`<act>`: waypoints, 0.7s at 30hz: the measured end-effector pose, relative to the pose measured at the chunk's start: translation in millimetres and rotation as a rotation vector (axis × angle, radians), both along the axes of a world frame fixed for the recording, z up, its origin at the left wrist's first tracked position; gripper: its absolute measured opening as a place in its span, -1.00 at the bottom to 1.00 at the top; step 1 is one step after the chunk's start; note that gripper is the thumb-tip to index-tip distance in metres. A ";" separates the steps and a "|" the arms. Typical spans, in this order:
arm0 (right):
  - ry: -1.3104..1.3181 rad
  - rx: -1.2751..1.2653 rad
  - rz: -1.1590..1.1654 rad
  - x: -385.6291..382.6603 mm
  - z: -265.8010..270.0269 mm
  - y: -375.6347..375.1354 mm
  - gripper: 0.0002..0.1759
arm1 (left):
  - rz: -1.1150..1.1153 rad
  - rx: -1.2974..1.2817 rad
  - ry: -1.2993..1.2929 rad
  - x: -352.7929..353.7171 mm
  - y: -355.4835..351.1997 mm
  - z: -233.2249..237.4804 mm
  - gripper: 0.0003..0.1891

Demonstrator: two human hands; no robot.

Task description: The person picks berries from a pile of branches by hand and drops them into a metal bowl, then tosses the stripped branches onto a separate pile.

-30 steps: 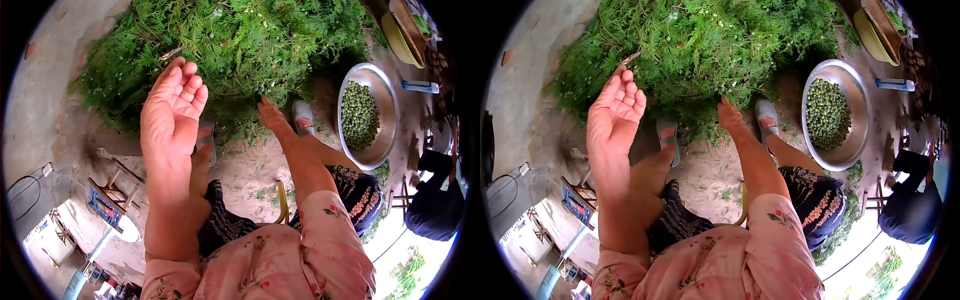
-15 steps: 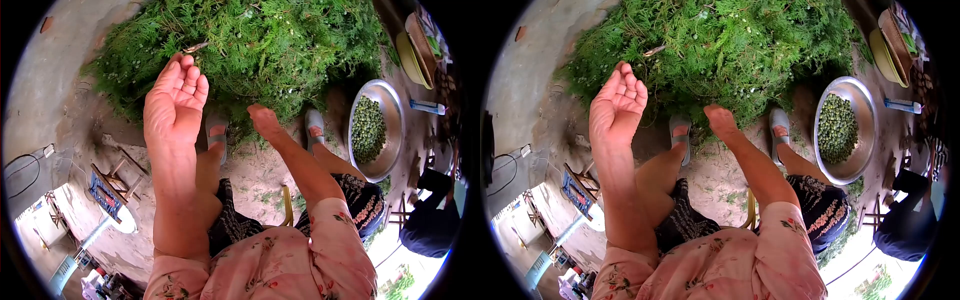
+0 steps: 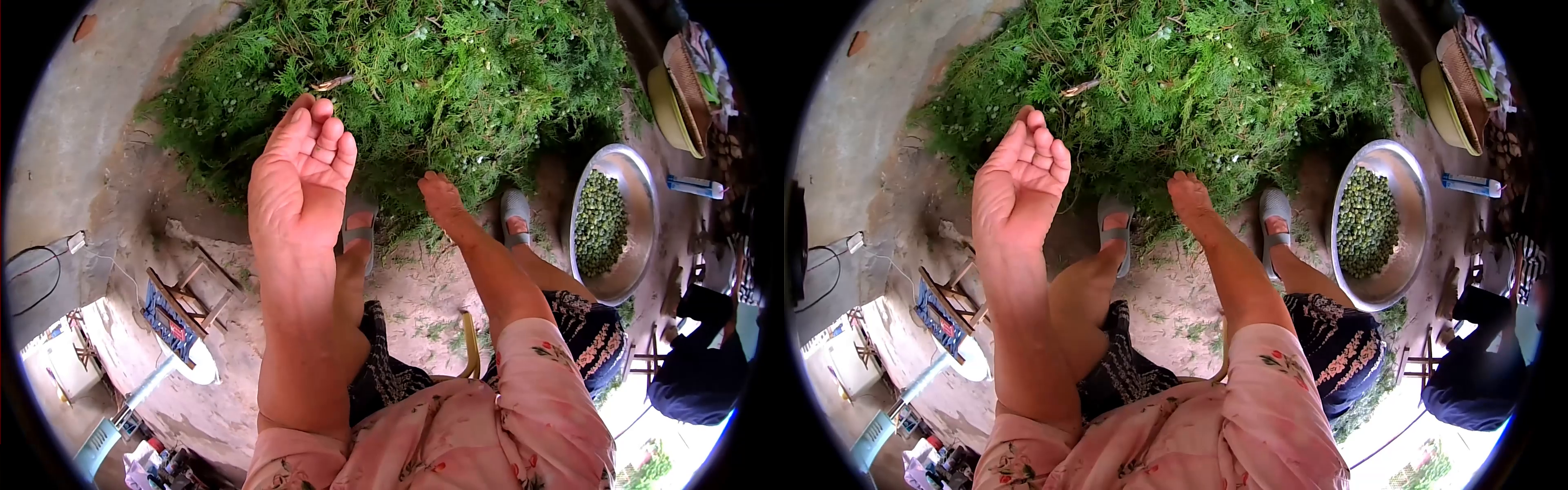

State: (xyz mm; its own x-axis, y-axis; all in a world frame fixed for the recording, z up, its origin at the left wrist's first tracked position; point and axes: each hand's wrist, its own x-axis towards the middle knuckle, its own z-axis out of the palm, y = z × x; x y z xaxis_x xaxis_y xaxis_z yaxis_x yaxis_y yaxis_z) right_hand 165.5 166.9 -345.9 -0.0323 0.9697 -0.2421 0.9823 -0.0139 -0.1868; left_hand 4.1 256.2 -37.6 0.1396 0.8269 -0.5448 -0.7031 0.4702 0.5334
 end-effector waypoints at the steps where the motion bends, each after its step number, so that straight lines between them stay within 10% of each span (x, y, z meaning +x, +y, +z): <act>1: 0.002 -0.002 0.001 -1.3 4.6 -2.9 -0.73 | 0.001 -0.002 0.002 -1.0 -0.4 -0.2 -0.87; 3: 0.079 0.339 0.041 -0.5 14.7 -6.3 -0.76 | 0.019 -0.014 0.020 -2.5 1.0 -1.2 -0.88; 10: 0.052 0.044 0.060 9.7 34.0 -22.0 -0.80 | -0.004 0.004 -0.006 0.3 2.9 -0.6 -0.89; 16: 1.338 0.225 -0.605 38.6 125.4 -43.8 -0.81 | -0.006 0.003 -0.025 2.9 0.4 1.7 -0.86; 19: 1.199 0.242 -0.550 58.1 170.0 -55.9 -0.82 | -0.037 0.025 -0.028 2.2 0.1 -0.5 -0.87; 21: 1.866 0.279 -0.929 65.0 183.6 -62.6 -0.78 | -0.047 0.027 -0.046 2.6 -0.3 -2.1 -0.87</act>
